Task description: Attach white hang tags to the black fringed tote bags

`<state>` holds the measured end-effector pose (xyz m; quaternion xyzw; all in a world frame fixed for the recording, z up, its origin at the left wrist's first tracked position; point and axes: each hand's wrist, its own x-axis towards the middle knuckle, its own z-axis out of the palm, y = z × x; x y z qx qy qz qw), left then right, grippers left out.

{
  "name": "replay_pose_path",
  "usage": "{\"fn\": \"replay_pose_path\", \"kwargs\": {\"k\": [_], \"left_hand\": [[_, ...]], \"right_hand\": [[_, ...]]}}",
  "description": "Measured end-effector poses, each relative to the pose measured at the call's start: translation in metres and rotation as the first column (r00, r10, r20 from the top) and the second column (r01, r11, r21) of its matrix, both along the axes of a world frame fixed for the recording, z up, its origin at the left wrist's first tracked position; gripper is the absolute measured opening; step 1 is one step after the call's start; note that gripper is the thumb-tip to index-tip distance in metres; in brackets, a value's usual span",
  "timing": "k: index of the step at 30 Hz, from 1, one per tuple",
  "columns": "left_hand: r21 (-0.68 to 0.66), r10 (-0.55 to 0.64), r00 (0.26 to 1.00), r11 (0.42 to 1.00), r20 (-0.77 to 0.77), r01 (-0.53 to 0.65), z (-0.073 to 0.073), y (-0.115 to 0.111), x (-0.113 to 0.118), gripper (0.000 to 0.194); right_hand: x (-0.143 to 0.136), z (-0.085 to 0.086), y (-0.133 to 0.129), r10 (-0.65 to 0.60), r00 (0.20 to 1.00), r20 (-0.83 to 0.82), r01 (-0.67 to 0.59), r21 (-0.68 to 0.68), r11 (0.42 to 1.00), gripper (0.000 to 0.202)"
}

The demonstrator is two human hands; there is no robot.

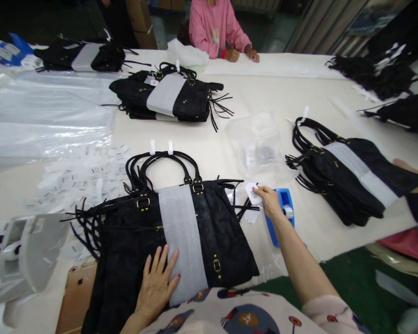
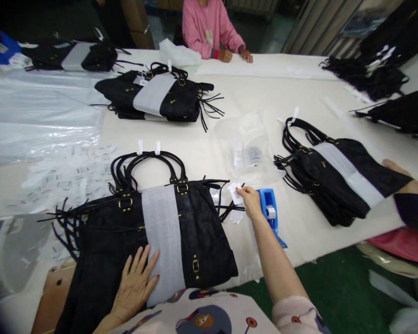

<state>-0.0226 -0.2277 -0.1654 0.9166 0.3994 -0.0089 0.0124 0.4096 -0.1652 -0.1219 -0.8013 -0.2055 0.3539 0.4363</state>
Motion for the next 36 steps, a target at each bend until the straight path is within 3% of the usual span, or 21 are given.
{"fn": "replay_pose_path", "kwargs": {"k": [4, 7, 10, 13, 16, 19, 22, 26, 29, 34, 36], "left_hand": [[-0.009, 0.007, 1.0, 1.0, 0.03, -0.007, -0.002, 0.0, -0.001, 0.055], [-0.076, 0.022, 0.998, 0.997, 0.058, -0.018, 0.007, 0.002, -0.001, 0.053], [-0.24, 0.083, 0.991, 0.969, 0.1, -0.057, 0.032, 0.011, 0.004, 0.047], [-0.398, 0.263, 0.934, 0.905, 0.243, -0.151, 0.066, 0.031, 0.016, 0.044], [-0.546, 0.399, 0.749, 0.836, 0.529, -0.06, 0.095, 0.057, 0.036, 0.061], [-0.655, 0.55, 0.491, 0.753, 0.675, 0.057, 0.106, 0.082, 0.055, 0.068], [-0.744, 0.666, 0.34, 0.637, 0.663, 0.202, 0.103, 0.097, 0.064, 0.045], [-0.829, 0.833, 0.193, 0.434, 0.518, 0.353, 0.093, 0.103, 0.056, 0.013], [-0.858, 0.895, 0.122, 0.362, 0.429, 0.364, 0.087, 0.105, 0.039, 0.009], [-0.903, 0.911, 0.083, 0.383, 0.404, 0.194, 0.078, 0.112, 0.008, 0.004], [-0.909, 0.911, 0.104, 0.377, 0.398, 0.178, 0.074, 0.117, -0.002, 0.005]], "right_hand": [[-0.022, 0.045, -0.004, 0.01, 0.959, -0.282, 0.033, 0.148, 0.988, 0.033], [-0.047, 0.076, -0.007, 0.069, 0.898, -0.434, 0.024, 0.205, 0.979, 0.035], [-0.079, 0.1, -0.01, 0.134, 0.871, -0.473, -0.038, 0.207, 0.978, 0.036], [-0.114, 0.112, -0.012, 0.217, 0.835, -0.505, -0.127, 0.207, 0.97, 0.035], [-0.149, 0.117, -0.012, 0.29, 0.786, -0.546, -0.213, 0.201, 0.956, 0.031], [-0.181, 0.118, -0.012, 0.347, 0.735, -0.583, -0.286, 0.198, 0.938, 0.031], [-0.204, 0.119, -0.009, 0.388, 0.697, -0.603, -0.348, 0.189, 0.918, 0.03], [-0.221, 0.12, -0.003, 0.394, 0.69, -0.607, -0.37, 0.172, 0.913, 0.029], [-0.226, 0.117, -0.001, 0.374, 0.703, -0.605, -0.37, 0.139, 0.919, 0.029], [-0.225, 0.097, -0.001, 0.338, 0.755, -0.561, -0.377, 0.051, 0.925, 0.031], [-0.223, 0.086, 0.0, 0.326, 0.78, -0.534, -0.379, 0.01, 0.925, 0.031]]}}
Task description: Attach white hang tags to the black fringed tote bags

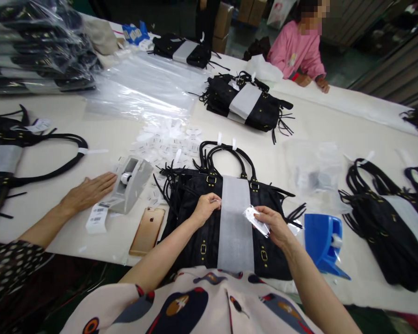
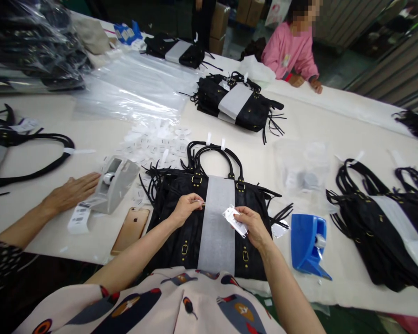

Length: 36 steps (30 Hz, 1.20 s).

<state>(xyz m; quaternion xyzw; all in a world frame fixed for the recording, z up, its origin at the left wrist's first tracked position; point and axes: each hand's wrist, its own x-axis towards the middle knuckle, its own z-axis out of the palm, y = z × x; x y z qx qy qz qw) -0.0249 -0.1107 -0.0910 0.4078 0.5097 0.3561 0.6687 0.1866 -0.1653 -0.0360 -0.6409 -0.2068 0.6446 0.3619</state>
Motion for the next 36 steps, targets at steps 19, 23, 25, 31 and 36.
{"fn": "replay_pose_path", "kwargs": {"k": [19, 23, 25, 31, 36], "left_hand": [[0.276, -0.305, 0.7, 0.762, -0.645, 0.586, -0.013, 0.021, 0.027, 0.027], [0.201, -0.257, 0.615, 0.793, -0.746, 0.575, -0.015, 0.025, 0.024, 0.02], [0.168, -0.296, 0.645, 0.814, -0.705, 0.557, -0.016, 0.028, 0.014, 0.018], [0.033, -0.447, 0.716, 0.837, -0.537, 0.547, -0.023, 0.03, -0.006, 0.015], [0.111, -0.345, 0.665, 0.832, -0.662, 0.543, -0.014, 0.025, -0.004, 0.017]], "right_hand": [[0.003, -0.02, 0.015, 0.164, 0.986, -0.04, -0.164, 0.001, 0.987, 0.029], [0.007, -0.02, 0.012, 0.127, 0.991, -0.042, -0.128, -0.01, 0.992, 0.03], [0.01, -0.024, 0.009, 0.103, 0.994, -0.039, -0.104, -0.026, 0.994, 0.029], [0.015, -0.041, 0.002, 0.172, 0.984, 0.049, -0.171, -0.025, 0.985, 0.028], [0.004, -0.038, 0.006, 0.39, 0.659, 0.643, -0.558, 0.07, 0.827, 0.028]]}}
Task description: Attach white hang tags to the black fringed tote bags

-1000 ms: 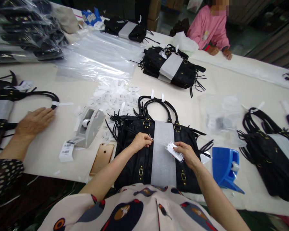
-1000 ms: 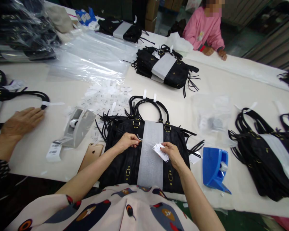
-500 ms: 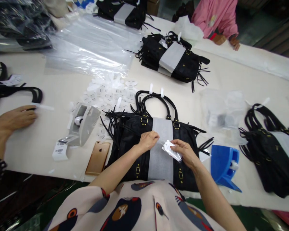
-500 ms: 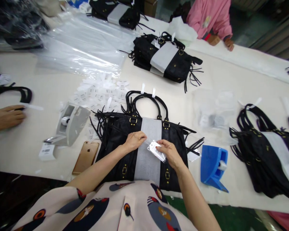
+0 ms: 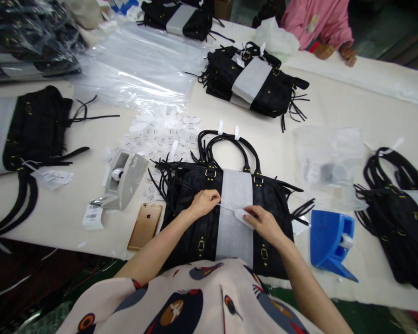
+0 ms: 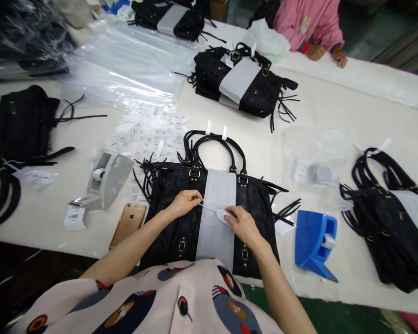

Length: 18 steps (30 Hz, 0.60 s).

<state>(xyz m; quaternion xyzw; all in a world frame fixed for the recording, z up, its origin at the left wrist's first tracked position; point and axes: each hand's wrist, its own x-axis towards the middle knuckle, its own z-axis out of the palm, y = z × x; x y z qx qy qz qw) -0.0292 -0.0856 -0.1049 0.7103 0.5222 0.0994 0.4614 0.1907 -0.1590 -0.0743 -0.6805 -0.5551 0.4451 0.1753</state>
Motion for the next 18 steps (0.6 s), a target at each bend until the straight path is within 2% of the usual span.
{"fn": "replay_pose_path", "kwargs": {"k": [2, 4, 6, 8, 11, 14, 16, 18], "left_hand": [[0.08, -0.057, 0.998, 0.995, -0.032, 0.059, 0.009, -0.002, 0.003, 0.018], [0.147, -0.121, 0.991, 0.981, -0.056, 0.128, 0.017, -0.004, 0.006, 0.02], [0.186, -0.155, 0.986, 0.969, -0.068, 0.165, 0.022, -0.003, 0.007, 0.02], [0.192, -0.148, 0.988, 0.969, -0.055, 0.156, 0.024, 0.0, 0.005, 0.018], [0.107, -0.073, 0.996, 0.992, 0.049, 0.067, 0.019, 0.009, -0.004, 0.015], [-0.067, 0.035, 0.986, 0.997, 0.165, -0.024, 0.011, 0.027, -0.016, 0.013], [-0.112, 0.157, 0.977, 0.984, 0.147, -0.142, 0.005, 0.043, -0.023, 0.018], [-0.094, 0.302, 0.953, 0.95, 0.031, -0.298, 0.0, 0.061, -0.025, 0.023]], "right_hand": [[-0.014, 0.004, 0.007, 0.078, 0.98, 0.185, -0.117, 0.215, 0.97, 0.037], [-0.032, 0.003, 0.016, 0.117, 0.98, 0.164, -0.163, 0.303, 0.939, 0.049], [-0.049, -0.004, 0.025, 0.15, 0.989, -0.014, -0.142, 0.252, 0.957, 0.055], [-0.06, -0.014, 0.034, 0.118, 0.966, -0.232, -0.095, 0.108, 0.99, 0.048], [-0.068, -0.026, 0.043, 0.019, 0.908, -0.418, -0.049, -0.06, 0.997, 0.029], [-0.072, -0.028, 0.052, -0.022, 0.9, -0.435, -0.015, -0.08, 0.997, 0.03], [-0.076, -0.027, 0.061, -0.075, 0.892, -0.446, 0.041, -0.086, 0.995, 0.03], [-0.08, -0.027, 0.072, -0.166, 0.868, -0.469, 0.136, -0.098, 0.986, 0.03]]}}
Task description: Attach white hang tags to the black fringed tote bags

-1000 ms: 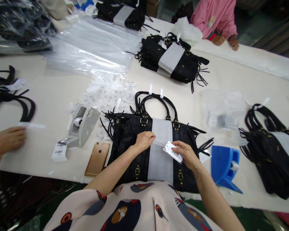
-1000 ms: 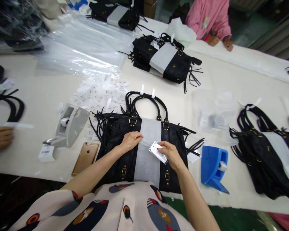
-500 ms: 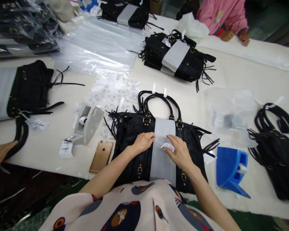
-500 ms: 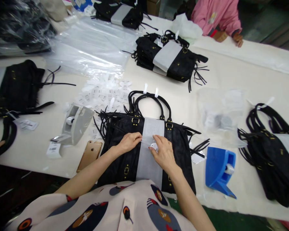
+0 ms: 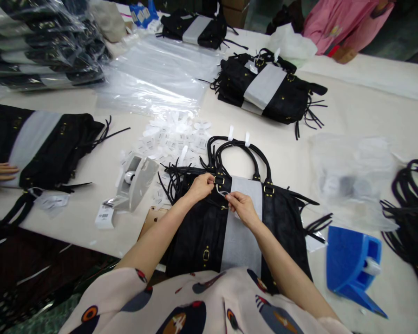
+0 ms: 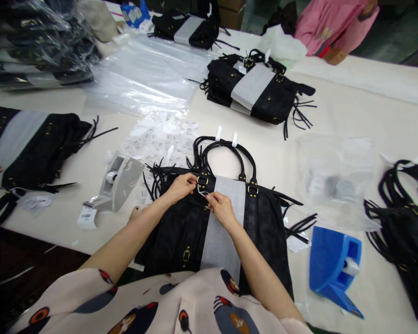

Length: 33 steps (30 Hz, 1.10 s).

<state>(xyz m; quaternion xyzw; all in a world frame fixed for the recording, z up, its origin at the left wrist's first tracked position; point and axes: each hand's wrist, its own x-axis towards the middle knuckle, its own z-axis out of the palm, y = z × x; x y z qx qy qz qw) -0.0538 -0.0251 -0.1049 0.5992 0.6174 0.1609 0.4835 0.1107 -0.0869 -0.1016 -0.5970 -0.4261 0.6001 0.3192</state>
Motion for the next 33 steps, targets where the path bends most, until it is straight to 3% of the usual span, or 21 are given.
{"fn": "replay_pose_path", "kwargs": {"k": [3, 7, 14, 23, 29, 33], "left_hand": [[-0.021, 0.113, 0.979, 0.993, -0.168, -0.118, -0.006, 0.022, 0.006, 0.019], [-0.058, 0.151, 0.973, 0.985, -0.177, -0.163, -0.01, 0.034, 0.021, 0.01], [-0.154, 0.175, 0.984, 0.972, -0.037, -0.179, -0.008, 0.031, 0.021, 0.005], [-0.244, 0.209, 0.946, 0.959, 0.25, -0.147, -0.005, 0.03, 0.014, 0.024], [-0.301, 0.186, 0.94, 0.949, 0.286, -0.097, -0.006, 0.034, 0.006, 0.032], [-0.358, 0.186, 0.939, 0.931, 0.291, -0.074, 0.002, 0.035, 0.003, 0.028]], "right_hand": [[-0.006, -0.005, 0.015, -0.131, 0.991, -0.031, 0.131, -0.003, 0.991, 0.029], [-0.007, -0.015, 0.026, -0.159, 0.986, 0.052, 0.159, 0.009, 0.987, 0.03], [-0.004, -0.018, 0.031, -0.088, 0.907, 0.413, 0.06, 0.082, 0.995, 0.028], [-0.021, -0.023, 0.049, -0.105, 0.862, 0.495, 0.078, 0.075, 0.994, 0.029], [-0.039, -0.02, 0.057, -0.065, 0.781, 0.621, 0.04, 0.054, 0.998, 0.026], [-0.049, -0.009, 0.057, -0.118, 0.733, 0.67, 0.049, 0.121, 0.991, 0.016]]}}
